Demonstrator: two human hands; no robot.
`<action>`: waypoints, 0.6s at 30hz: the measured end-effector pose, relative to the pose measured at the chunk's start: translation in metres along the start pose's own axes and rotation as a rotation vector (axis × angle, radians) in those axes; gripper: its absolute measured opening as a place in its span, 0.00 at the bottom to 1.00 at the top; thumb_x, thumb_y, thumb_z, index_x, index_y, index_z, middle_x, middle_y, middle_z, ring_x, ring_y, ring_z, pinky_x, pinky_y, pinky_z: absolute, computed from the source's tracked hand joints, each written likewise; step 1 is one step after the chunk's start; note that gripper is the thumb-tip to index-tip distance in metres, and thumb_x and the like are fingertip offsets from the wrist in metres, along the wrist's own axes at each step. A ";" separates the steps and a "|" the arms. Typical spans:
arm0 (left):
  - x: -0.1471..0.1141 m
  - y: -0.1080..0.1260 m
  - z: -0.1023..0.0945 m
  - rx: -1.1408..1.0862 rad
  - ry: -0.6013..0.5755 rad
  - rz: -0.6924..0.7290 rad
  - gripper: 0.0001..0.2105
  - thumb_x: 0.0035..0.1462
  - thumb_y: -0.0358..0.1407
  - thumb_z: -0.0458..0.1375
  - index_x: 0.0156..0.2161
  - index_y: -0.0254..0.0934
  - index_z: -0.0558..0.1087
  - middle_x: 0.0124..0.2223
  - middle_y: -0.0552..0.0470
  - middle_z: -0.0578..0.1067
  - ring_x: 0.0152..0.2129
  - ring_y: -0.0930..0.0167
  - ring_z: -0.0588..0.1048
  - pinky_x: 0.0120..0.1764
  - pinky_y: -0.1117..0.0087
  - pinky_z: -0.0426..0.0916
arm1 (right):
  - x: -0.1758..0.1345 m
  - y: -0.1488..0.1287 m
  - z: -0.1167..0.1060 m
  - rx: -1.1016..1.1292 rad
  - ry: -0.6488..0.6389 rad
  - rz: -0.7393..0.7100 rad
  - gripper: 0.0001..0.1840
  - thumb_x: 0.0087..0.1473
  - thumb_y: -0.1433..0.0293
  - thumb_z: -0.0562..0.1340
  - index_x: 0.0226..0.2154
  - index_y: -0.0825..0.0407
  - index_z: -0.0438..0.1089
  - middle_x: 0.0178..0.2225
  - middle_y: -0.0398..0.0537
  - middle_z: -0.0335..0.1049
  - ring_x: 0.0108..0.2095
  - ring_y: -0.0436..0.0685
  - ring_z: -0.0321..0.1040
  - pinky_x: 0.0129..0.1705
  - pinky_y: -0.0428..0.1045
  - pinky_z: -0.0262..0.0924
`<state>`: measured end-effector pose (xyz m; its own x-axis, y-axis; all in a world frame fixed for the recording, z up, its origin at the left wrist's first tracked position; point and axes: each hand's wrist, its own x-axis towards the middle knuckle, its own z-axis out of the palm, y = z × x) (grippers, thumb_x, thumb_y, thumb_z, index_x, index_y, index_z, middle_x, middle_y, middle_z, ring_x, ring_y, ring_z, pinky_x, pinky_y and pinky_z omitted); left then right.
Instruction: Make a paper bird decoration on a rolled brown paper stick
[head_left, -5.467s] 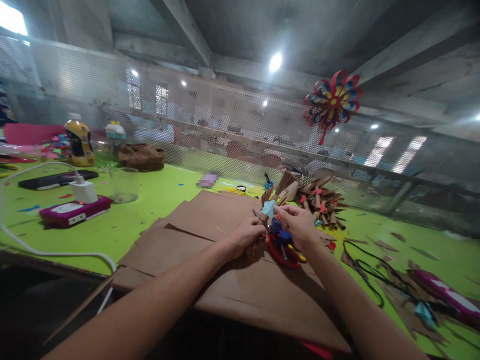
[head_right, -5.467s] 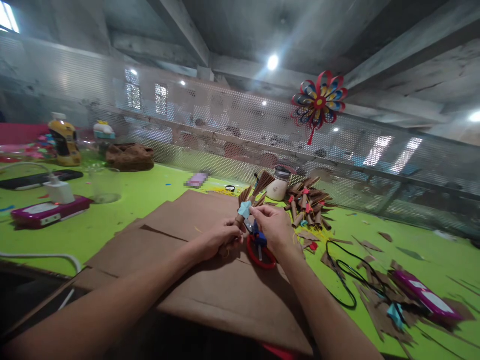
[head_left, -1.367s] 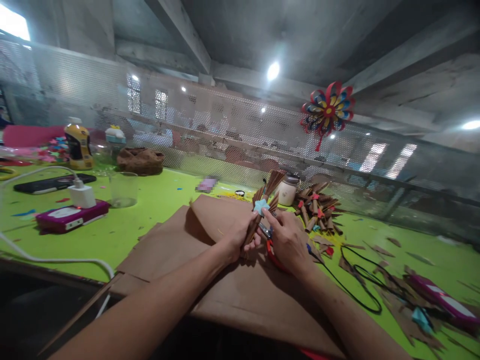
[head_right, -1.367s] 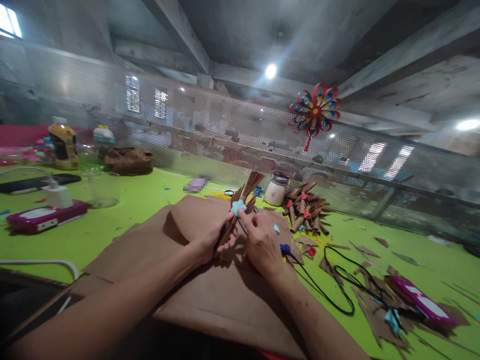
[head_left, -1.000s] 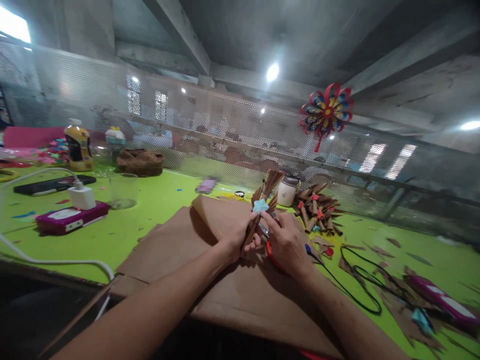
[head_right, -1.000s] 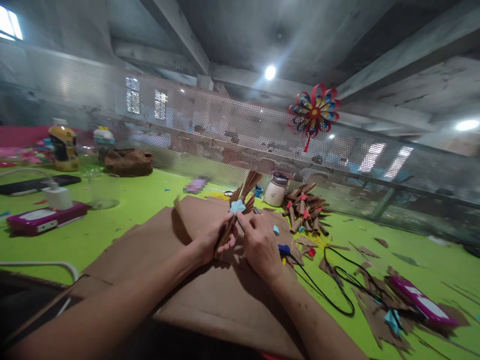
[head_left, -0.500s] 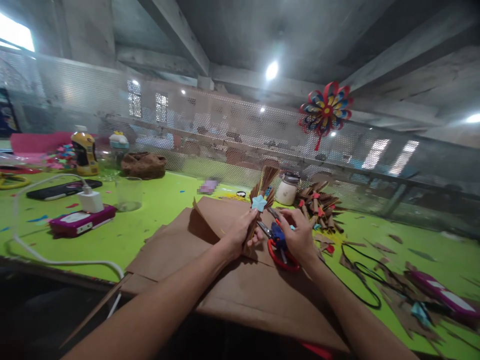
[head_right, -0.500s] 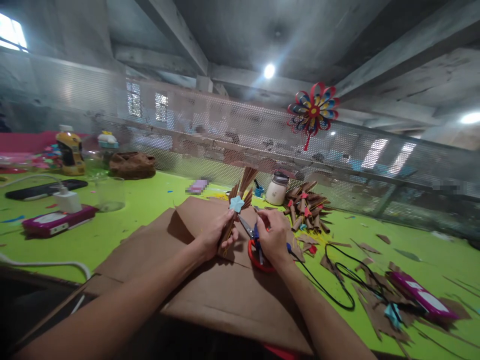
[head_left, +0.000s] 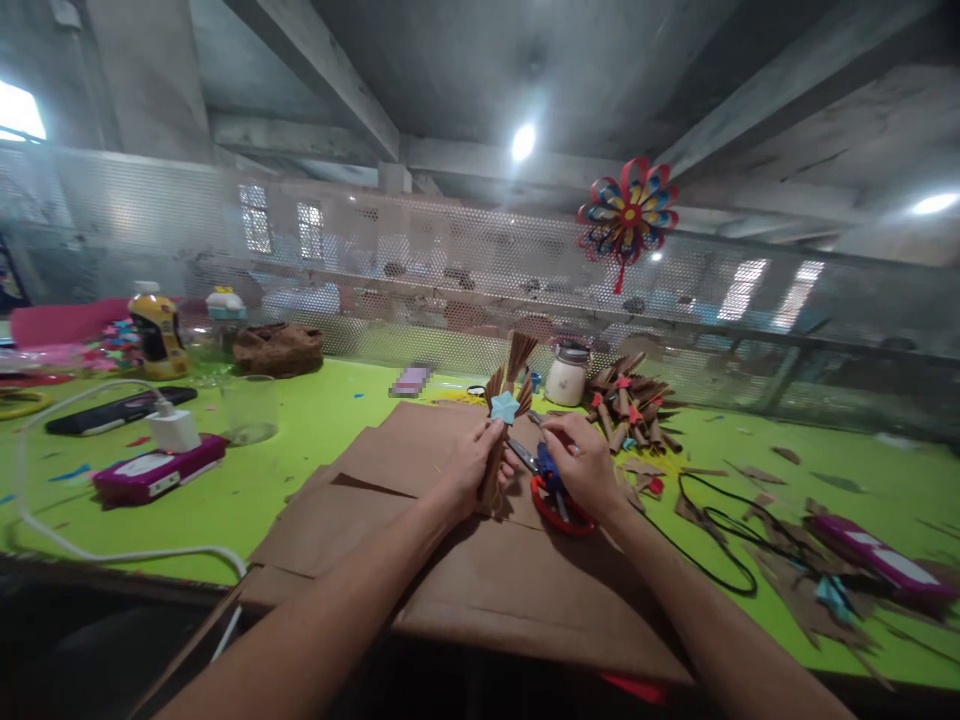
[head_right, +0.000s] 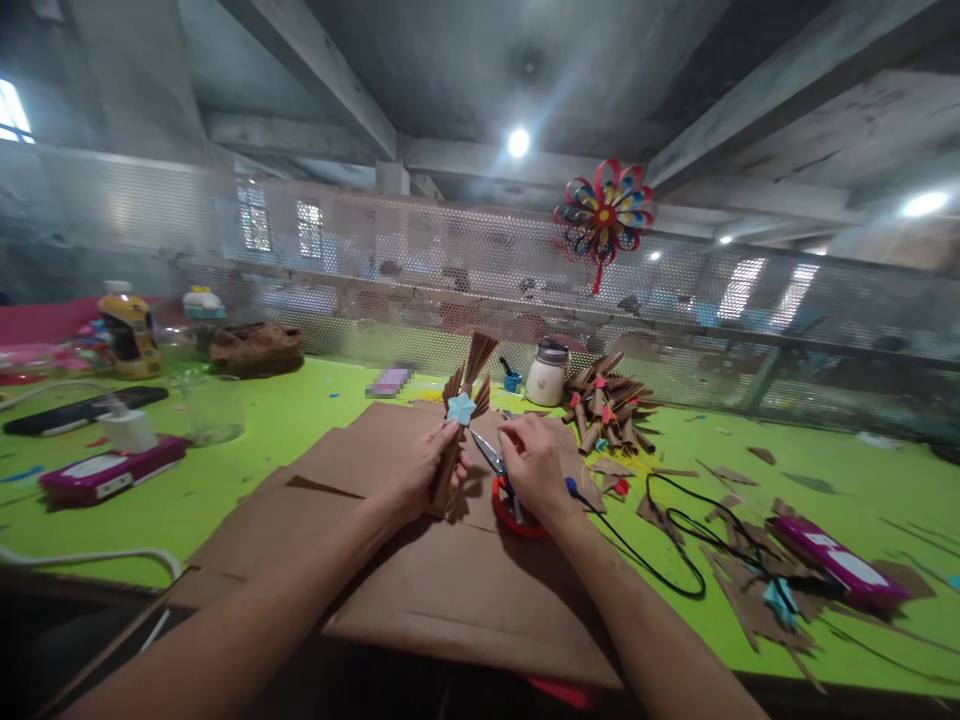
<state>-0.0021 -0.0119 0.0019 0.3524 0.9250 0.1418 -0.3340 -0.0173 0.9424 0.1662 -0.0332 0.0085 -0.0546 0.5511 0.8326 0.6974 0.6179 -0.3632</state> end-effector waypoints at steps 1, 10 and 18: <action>0.000 0.001 0.000 0.003 0.016 0.013 0.18 0.52 0.51 0.54 0.34 0.36 0.63 0.22 0.54 0.71 0.13 0.78 0.67 0.16 0.80 0.60 | 0.000 0.004 -0.001 -0.017 -0.020 0.015 0.08 0.55 0.71 0.55 0.33 0.52 0.70 0.33 0.50 0.68 0.34 0.55 0.64 0.37 0.50 0.59; 0.008 0.000 -0.006 0.024 0.158 0.009 0.17 0.54 0.47 0.54 0.37 0.33 0.65 0.20 0.54 0.70 0.12 0.79 0.65 0.15 0.81 0.56 | 0.012 0.065 -0.025 -0.151 -0.033 0.296 0.12 0.48 0.66 0.55 0.25 0.53 0.73 0.28 0.50 0.73 0.30 0.56 0.67 0.34 0.50 0.61; 0.014 0.006 -0.012 -0.061 0.284 -0.029 0.14 0.55 0.45 0.53 0.35 0.34 0.65 0.21 0.55 0.68 0.14 0.79 0.66 0.16 0.81 0.57 | 0.016 0.084 -0.045 -0.232 -0.173 0.432 0.13 0.46 0.67 0.56 0.26 0.56 0.75 0.25 0.49 0.74 0.27 0.55 0.67 0.30 0.48 0.58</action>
<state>-0.0097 0.0053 0.0056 0.1067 0.9942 0.0165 -0.3826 0.0258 0.9236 0.2562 0.0024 0.0103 0.1696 0.8253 0.5386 0.8214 0.1836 -0.5399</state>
